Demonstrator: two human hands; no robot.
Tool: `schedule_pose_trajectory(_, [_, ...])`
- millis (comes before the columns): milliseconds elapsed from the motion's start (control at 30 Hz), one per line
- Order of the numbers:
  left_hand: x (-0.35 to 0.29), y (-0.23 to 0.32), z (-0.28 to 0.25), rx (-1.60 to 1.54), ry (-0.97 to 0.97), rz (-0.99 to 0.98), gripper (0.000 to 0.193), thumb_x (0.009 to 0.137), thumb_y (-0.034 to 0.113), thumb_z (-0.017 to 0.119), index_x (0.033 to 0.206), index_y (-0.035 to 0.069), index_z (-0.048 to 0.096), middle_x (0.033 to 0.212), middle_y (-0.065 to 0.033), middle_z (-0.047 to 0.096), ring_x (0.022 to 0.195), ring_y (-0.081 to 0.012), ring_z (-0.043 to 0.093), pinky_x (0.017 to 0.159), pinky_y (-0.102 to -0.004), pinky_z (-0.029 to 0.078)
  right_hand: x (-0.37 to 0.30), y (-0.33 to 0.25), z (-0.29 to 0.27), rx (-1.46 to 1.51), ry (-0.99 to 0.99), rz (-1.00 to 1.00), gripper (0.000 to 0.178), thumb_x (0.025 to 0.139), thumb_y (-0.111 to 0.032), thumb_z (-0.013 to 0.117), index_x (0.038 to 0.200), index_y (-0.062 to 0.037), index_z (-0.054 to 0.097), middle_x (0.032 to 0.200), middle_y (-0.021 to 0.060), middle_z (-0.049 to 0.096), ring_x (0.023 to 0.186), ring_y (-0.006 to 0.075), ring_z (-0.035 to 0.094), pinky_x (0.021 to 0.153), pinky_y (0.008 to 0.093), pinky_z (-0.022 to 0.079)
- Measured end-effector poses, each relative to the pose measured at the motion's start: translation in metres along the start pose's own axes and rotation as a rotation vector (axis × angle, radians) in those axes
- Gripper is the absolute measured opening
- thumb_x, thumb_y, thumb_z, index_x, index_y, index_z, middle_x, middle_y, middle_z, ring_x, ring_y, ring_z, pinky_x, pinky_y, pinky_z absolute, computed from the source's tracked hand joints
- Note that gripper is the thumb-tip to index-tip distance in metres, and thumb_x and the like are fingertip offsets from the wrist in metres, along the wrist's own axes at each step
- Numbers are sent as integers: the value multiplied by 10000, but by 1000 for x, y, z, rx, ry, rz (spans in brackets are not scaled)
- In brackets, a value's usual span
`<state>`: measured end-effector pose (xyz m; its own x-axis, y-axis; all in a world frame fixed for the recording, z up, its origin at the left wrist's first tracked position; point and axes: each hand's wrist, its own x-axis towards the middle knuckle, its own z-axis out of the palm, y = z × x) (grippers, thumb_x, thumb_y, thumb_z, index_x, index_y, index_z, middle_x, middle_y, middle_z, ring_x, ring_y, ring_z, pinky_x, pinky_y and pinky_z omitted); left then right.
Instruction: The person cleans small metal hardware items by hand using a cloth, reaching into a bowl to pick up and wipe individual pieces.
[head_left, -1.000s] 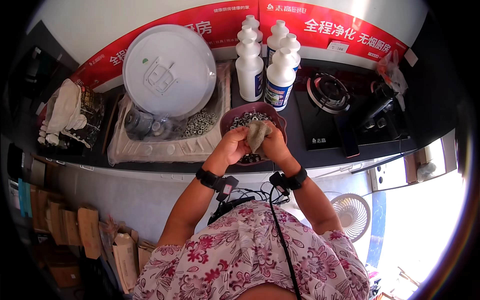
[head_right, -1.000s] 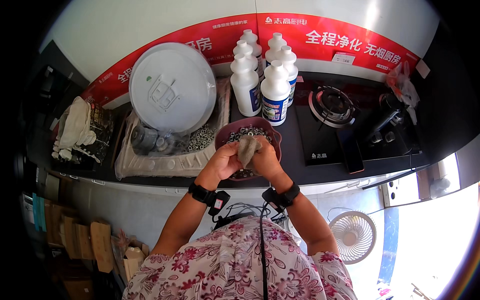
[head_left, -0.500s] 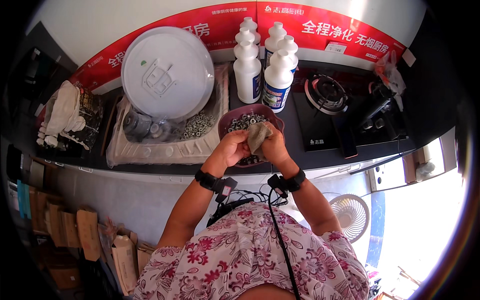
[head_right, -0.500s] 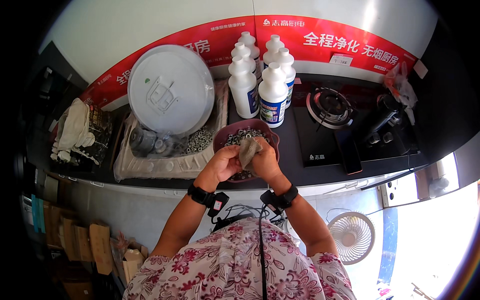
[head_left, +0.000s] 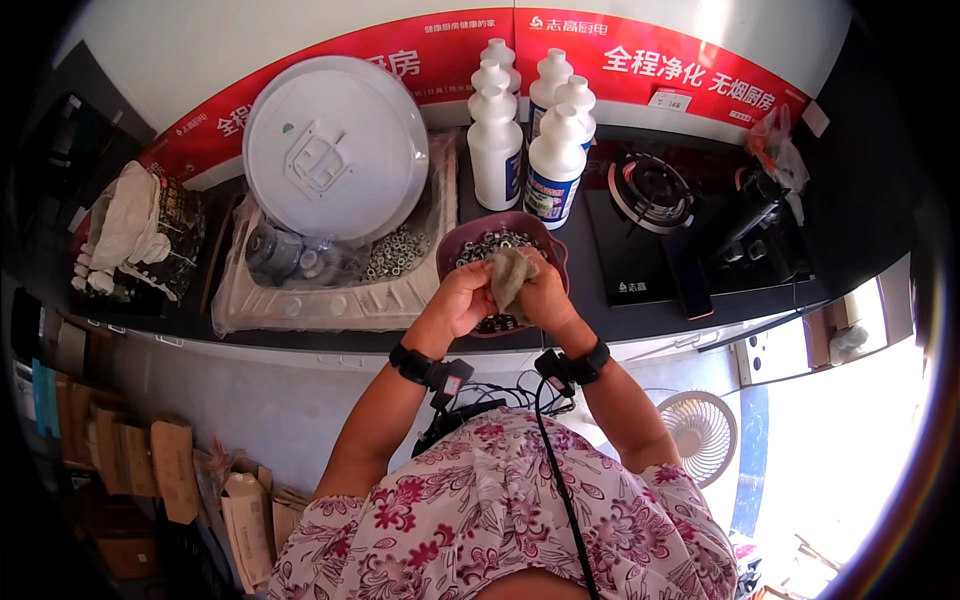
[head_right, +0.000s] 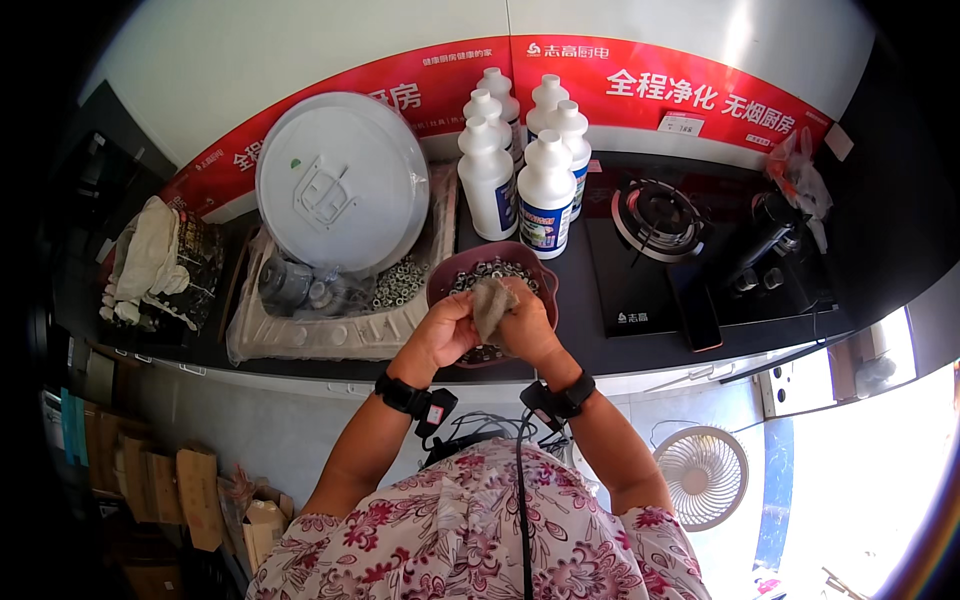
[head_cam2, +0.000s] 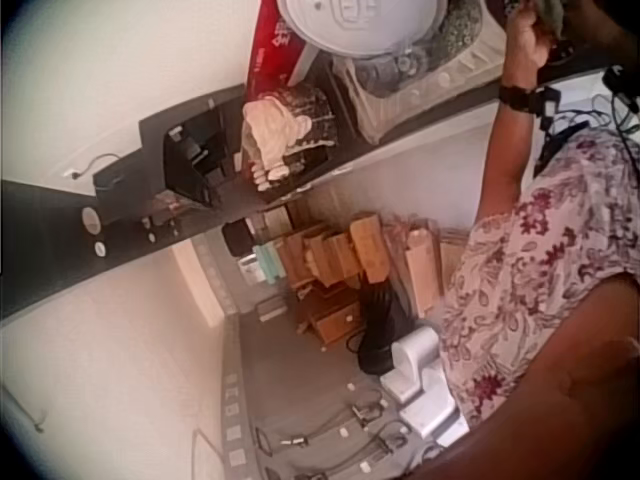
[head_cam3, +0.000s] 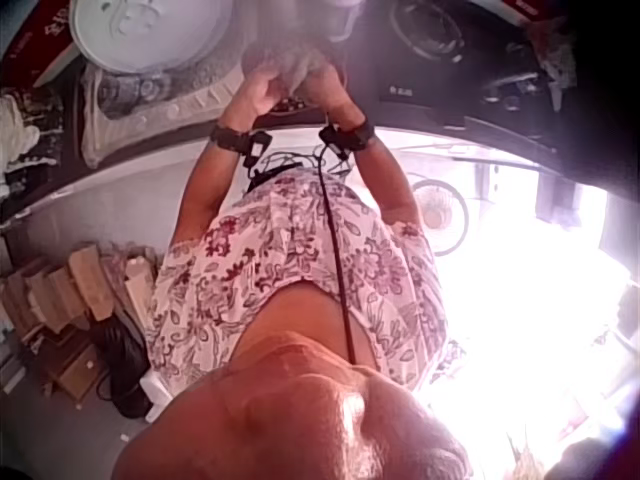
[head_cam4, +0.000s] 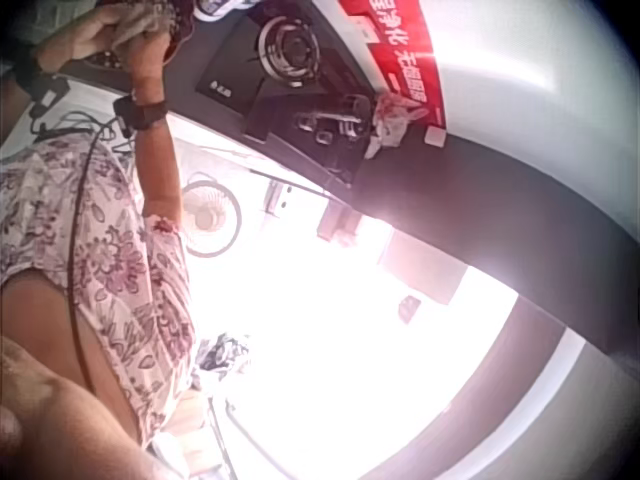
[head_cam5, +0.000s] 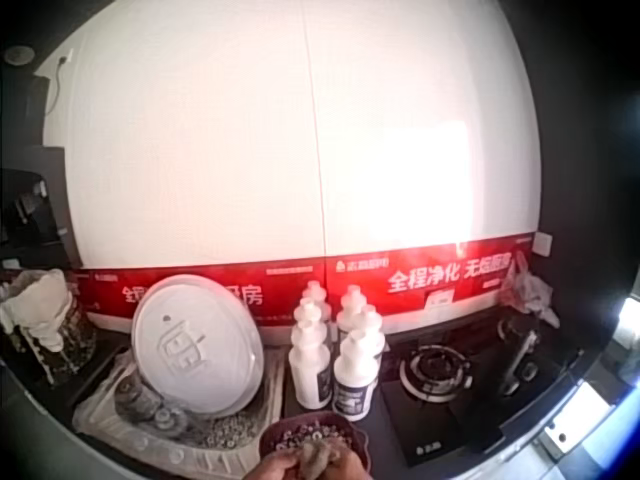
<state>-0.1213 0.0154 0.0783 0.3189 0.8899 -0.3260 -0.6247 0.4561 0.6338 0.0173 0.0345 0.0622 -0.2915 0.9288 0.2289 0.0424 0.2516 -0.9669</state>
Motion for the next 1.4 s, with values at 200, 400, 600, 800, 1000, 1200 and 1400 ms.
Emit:
schedule_pose_trajectory(200, [16, -8, -36, -26, -198, -19, 190, 840, 199, 485, 963, 62, 534, 892, -40, 588, 795, -158, 578, 708, -326, 478, -2, 1, 2, 77, 44, 9, 234, 745, 29, 463, 958, -34, 537, 849, 29, 570, 779, 106, 533, 685, 232, 441])
schedule_pose_trajectory(400, [21, -10, -45, -33, -253, -21, 193, 842, 217, 489, 949, 63, 536, 874, -39, 590, 778, -152, 578, 705, -318, 477, -2, -6, 2, 117, 80, 25, 214, 753, 28, 455, 936, -39, 544, 819, 28, 578, 768, 104, 536, 673, 231, 445])
schedule_pose_trajectory(600, [9, -5, -19, -22, -162, 4, 223, 850, 243, 474, 980, 72, 538, 894, -33, 588, 783, -143, 574, 676, -289, 474, 0, 4, 4, 173, 33, 42, 245, 700, -36, 603, 934, -34, 533, 825, 61, 581, 751, 132, 553, 654, 254, 452])
schedule_pose_trajectory(800, [4, -3, -13, 0, -104, 28, 263, 855, 264, 460, 1009, 63, 533, 928, -37, 583, 816, -150, 573, 685, -294, 476, -2, 1, 2, -51, 10, -134, 200, 746, 11, 494, 933, -37, 547, 843, 24, 566, 769, 111, 539, 675, 226, 439])
schedule_pose_trajectory(1000, [7, -4, -18, -31, -167, -31, 209, 842, 242, 491, 946, 66, 537, 846, -18, 559, 747, -130, 533, 679, -292, 464, -4, -4, 3, 3, 92, -43, 193, 736, 5, 498, 915, -39, 553, 811, 28, 580, 738, 116, 546, 655, 238, 446])
schedule_pose_trajectory(1200, [7, -4, -18, 14, -104, -37, 168, 840, 239, 501, 834, 74, 532, 655, 20, 481, 553, -82, 437, 566, -242, 439, -5, -17, 4, 53, 142, -3, 187, 731, -10, 510, 908, -45, 558, 777, 38, 590, 714, 127, 554, 649, 247, 451])
schedule_pose_trajectory(1400, [8, -4, -21, -12, -138, -27, 184, 847, 258, 484, 890, 88, 538, 722, 6, 531, 604, -92, 490, 570, -237, 438, -2, -8, 4, 28, 130, -50, 197, 731, -9, 519, 924, -34, 552, 856, 46, 582, 773, 130, 552, 691, 243, 442])
